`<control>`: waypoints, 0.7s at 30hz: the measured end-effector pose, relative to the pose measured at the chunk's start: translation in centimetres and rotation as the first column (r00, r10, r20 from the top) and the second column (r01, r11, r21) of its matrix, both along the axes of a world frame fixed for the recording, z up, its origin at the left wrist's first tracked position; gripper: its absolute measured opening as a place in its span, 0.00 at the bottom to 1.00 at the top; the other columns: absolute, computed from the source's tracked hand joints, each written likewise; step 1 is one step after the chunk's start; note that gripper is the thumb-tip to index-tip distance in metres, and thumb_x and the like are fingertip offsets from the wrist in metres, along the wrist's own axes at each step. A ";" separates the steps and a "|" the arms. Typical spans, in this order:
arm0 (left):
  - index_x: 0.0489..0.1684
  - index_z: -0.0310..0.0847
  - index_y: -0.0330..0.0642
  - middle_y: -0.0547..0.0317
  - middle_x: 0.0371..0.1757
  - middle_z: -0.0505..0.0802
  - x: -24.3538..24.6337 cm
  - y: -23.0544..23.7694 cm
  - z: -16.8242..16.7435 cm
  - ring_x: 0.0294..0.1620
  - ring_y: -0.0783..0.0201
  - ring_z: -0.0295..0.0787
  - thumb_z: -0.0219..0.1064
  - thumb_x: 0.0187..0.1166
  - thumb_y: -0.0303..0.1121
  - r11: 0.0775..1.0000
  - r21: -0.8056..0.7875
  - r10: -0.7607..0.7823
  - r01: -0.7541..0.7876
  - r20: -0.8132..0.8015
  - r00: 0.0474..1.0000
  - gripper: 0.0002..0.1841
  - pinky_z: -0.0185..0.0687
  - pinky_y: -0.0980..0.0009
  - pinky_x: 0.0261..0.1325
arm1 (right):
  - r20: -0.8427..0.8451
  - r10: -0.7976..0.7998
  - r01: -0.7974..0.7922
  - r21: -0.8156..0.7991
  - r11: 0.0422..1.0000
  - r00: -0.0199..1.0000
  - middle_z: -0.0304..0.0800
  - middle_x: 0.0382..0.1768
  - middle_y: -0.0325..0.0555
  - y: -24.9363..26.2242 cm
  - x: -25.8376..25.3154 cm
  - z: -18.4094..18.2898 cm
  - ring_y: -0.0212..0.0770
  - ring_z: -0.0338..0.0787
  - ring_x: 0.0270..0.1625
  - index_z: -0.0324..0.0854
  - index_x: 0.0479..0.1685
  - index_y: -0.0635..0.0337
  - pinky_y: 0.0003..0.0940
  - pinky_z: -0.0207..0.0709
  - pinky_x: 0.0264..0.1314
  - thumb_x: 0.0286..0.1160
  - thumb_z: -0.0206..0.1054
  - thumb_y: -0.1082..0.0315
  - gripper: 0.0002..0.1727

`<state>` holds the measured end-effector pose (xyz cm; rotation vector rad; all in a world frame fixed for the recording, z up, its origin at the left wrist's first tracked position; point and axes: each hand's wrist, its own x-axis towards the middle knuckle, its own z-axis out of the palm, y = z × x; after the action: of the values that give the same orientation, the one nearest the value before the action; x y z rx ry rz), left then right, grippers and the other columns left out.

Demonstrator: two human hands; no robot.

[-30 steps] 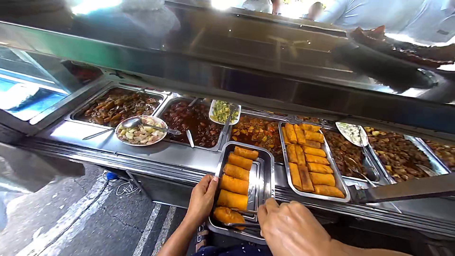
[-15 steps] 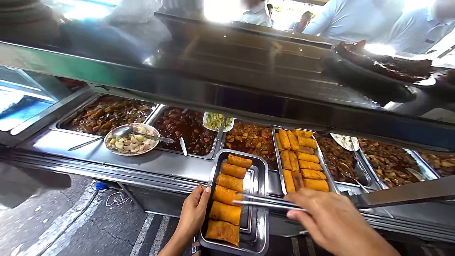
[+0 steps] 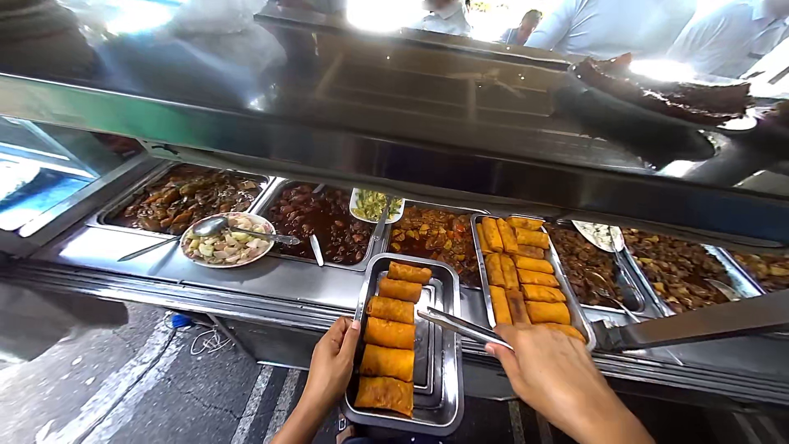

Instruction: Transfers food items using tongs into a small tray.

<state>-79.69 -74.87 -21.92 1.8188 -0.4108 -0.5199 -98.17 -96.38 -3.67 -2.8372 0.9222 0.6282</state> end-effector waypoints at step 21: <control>0.31 0.79 0.49 0.69 0.20 0.80 0.4 0.1 -0.1 0.22 0.72 0.78 0.53 0.86 0.43 1.000 0.021 -0.020 0.019 0.017 1.000 0.15 0.74 0.71 0.29 | 0.542 0.602 -0.473 -0.374 0.798 0.586 0.86 0.28 0.45 -9.8 -1.5 -9.6 0.47 0.88 0.23 0.91 0.53 0.45 0.46 0.80 0.20 0.86 0.51 0.48 0.22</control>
<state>-79.27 -74.75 -22.00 1.8418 -0.4367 -0.5236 -99.65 -106.18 -13.30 -3.1220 -0.0338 -0.4654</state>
